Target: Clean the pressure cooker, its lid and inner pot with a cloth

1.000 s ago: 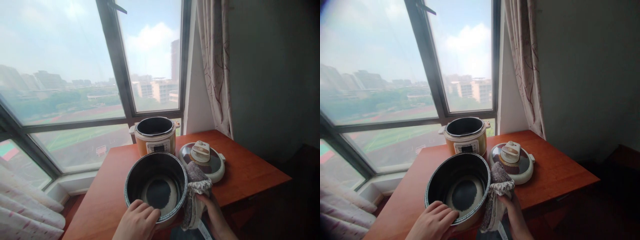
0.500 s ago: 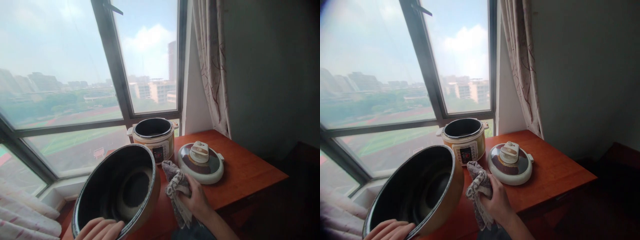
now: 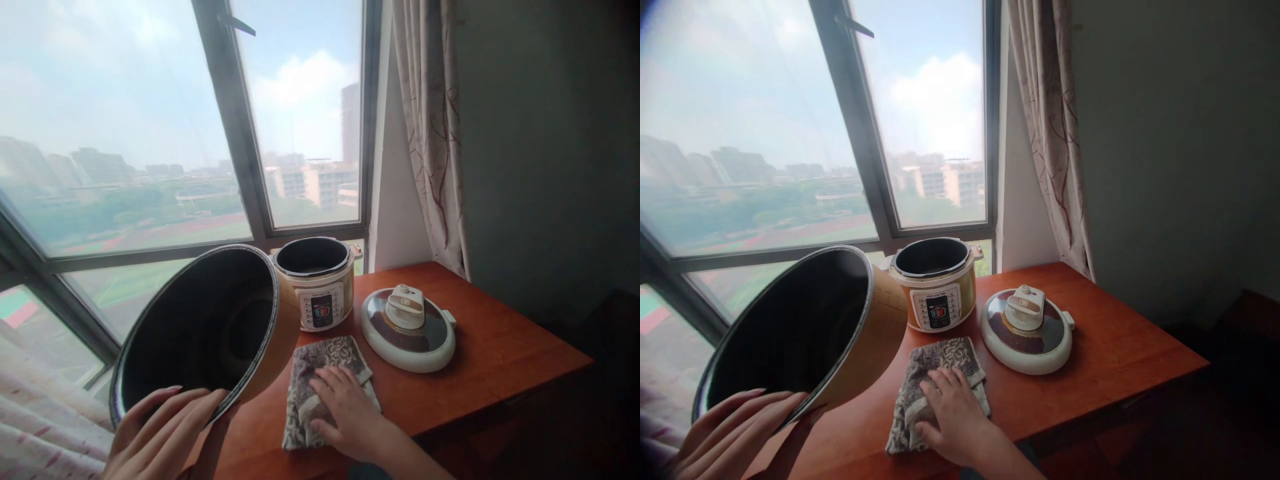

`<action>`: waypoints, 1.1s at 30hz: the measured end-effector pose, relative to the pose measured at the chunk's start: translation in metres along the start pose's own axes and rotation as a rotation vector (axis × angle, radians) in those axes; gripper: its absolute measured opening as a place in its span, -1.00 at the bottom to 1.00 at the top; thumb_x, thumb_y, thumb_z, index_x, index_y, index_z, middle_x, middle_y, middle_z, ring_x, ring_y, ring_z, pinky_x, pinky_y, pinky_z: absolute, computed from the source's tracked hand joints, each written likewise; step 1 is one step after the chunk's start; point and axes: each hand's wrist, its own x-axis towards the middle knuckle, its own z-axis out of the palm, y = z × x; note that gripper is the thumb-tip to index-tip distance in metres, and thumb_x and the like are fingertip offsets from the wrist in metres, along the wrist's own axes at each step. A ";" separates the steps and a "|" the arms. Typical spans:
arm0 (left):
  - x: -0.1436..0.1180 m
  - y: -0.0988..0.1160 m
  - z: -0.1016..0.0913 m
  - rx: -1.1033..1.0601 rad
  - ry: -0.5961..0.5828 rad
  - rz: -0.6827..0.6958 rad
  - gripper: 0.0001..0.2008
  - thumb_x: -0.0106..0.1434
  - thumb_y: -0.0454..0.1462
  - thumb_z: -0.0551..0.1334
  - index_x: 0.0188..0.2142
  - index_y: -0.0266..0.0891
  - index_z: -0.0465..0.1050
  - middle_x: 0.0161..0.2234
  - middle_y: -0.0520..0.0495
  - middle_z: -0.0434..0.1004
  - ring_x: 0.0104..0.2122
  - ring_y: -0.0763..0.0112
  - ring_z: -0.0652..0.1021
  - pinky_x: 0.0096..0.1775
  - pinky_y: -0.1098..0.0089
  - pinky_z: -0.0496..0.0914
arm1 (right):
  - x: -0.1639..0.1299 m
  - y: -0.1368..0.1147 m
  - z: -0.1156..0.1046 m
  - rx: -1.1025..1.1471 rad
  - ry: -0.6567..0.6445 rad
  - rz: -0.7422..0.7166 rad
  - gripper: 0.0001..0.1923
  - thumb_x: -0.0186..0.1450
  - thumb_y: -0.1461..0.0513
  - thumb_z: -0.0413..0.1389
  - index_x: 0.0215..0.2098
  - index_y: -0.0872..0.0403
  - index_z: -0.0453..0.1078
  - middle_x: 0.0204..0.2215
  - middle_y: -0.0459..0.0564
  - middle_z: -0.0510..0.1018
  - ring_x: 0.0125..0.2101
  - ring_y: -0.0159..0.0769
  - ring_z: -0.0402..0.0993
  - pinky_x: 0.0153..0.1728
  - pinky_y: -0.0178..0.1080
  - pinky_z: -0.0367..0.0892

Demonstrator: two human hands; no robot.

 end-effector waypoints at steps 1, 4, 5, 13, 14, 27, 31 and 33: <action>0.008 0.004 0.001 0.002 -0.006 0.014 -0.77 0.17 -0.36 0.39 -0.19 -0.03 0.58 -0.36 0.04 0.67 -0.38 0.23 0.64 -0.07 0.12 0.47 | 0.003 0.001 -0.010 0.045 0.037 -0.011 -0.46 0.35 0.02 0.14 0.24 0.00 0.34 0.25 0.11 0.41 0.26 -0.02 0.26 0.31 0.08 0.08; 0.035 0.013 0.006 0.008 0.001 0.058 -0.77 0.19 -0.40 0.37 -0.17 -0.12 0.54 -0.35 0.02 0.66 -0.36 0.28 0.63 -0.07 0.15 0.44 | 0.022 -0.005 -0.060 0.239 0.308 -0.017 -0.64 0.42 0.07 0.02 0.03 0.08 0.46 -0.01 0.14 0.59 0.04 -0.11 0.48 0.11 -0.05 0.36; 0.045 0.015 0.009 0.011 0.004 0.073 -0.78 0.20 -0.41 0.37 -0.17 -0.14 0.53 -0.34 0.01 0.65 -0.36 0.30 0.62 -0.07 0.17 0.43 | 0.031 -0.010 -0.082 0.312 0.416 -0.009 -0.65 0.44 0.06 -0.01 -0.04 0.08 0.48 -0.09 0.13 0.61 -0.04 -0.14 0.53 0.02 -0.11 0.42; 0.141 0.006 0.059 0.049 -0.074 0.178 -0.88 0.32 -0.30 0.24 -0.18 -0.16 0.55 -0.32 -0.02 0.67 -0.31 0.30 0.61 -0.06 0.19 0.38 | 0.126 -0.048 -0.242 0.364 0.647 -0.036 -0.50 0.42 -0.09 -0.04 0.03 0.07 0.45 -0.50 -0.12 0.50 -0.52 -0.35 0.43 -0.42 -0.32 0.33; 0.153 0.003 0.068 0.048 -0.104 0.182 -0.85 0.34 -0.28 0.21 -0.18 -0.15 0.56 -0.32 -0.03 0.67 -0.30 0.29 0.62 -0.05 0.19 0.37 | 0.139 -0.048 -0.253 0.310 0.653 -0.003 -0.52 0.41 -0.08 -0.03 -0.02 0.09 0.47 -0.50 -0.12 0.49 -0.50 -0.35 0.43 -0.39 -0.32 0.32; 0.223 -0.060 0.166 -0.156 -0.423 0.112 -0.69 0.40 -0.12 0.13 -0.06 -0.11 0.61 -0.16 -0.10 0.68 -0.15 0.20 0.61 0.07 0.19 0.27 | 0.227 0.023 -0.269 0.196 0.950 0.193 -0.93 0.14 0.24 0.03 -0.50 0.04 0.29 -0.66 -0.21 0.25 -0.57 -0.38 0.16 -0.51 -0.31 0.07; 0.217 -0.069 0.173 -0.266 -0.511 0.113 -0.67 0.39 -0.07 0.14 -0.07 -0.09 0.62 -0.04 -0.11 0.64 0.00 0.18 0.55 0.15 0.18 0.26 | 0.236 0.042 -0.259 0.232 0.963 0.221 -0.93 0.12 0.23 0.00 -0.51 0.03 0.26 -0.64 -0.21 0.19 -0.55 -0.38 0.10 -0.51 -0.30 0.03; 0.211 -0.075 0.178 -0.306 -0.454 0.042 -0.66 0.37 -0.04 0.14 -0.11 -0.09 0.63 0.07 -0.11 0.57 0.13 0.14 0.46 0.23 0.14 0.19 | 0.237 0.050 -0.254 0.254 0.947 0.239 -0.91 0.13 0.22 -0.03 -0.48 0.03 0.28 -0.62 -0.21 0.20 -0.55 -0.38 0.10 -0.51 -0.30 0.04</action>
